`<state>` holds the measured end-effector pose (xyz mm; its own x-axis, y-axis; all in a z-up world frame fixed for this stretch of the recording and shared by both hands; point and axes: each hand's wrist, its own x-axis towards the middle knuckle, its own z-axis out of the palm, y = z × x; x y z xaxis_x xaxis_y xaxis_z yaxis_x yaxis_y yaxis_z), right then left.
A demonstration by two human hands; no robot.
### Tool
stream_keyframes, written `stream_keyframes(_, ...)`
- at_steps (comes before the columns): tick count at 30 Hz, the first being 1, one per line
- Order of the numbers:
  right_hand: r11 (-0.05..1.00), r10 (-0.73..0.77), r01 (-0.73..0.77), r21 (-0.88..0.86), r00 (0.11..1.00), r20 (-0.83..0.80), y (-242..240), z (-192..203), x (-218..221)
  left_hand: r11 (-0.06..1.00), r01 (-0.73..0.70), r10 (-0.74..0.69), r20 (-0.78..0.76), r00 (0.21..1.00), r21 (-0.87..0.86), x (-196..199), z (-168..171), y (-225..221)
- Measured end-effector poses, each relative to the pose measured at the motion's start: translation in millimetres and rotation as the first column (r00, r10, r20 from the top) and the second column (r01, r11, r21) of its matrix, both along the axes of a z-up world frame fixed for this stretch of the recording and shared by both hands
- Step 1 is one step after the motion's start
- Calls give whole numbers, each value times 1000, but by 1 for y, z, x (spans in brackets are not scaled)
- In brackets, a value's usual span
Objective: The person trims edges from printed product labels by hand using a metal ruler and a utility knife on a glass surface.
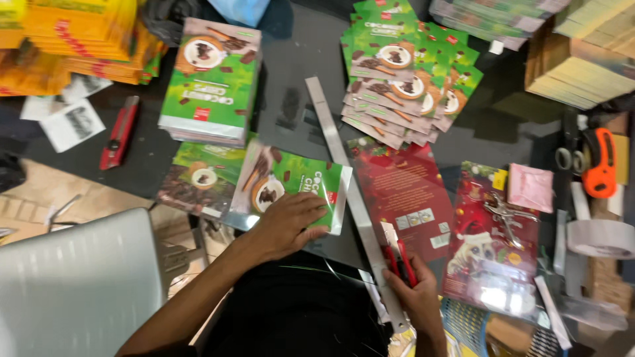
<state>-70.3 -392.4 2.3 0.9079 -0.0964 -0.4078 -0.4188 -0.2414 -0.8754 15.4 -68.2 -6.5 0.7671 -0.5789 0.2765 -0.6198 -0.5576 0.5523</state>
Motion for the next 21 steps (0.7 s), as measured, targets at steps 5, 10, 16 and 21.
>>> stream_keyframes(5, 984, -133, 133, 119, 991, -5, 11, -3, -19, 998, -3, -3, 102, 995, 58, 23, -9, -5)
stream_keyframes(10, 963, -206, 208, 173, 978, -27, 25, -3, -42, 988, -155, 155, -112, 982, 3, 34, -4, -3)
stream_keyframes(16, 878, -289, 312, 363, 950, -119, 37, -20, -39, 973, -191, 205, -97, 974, 131, 39, 0, -8)
stream_keyframes(21, 992, -53, 70, 108, 988, -147, 53, -28, -27, 943, -237, 228, 64, 972, 233, 39, 2, -17)
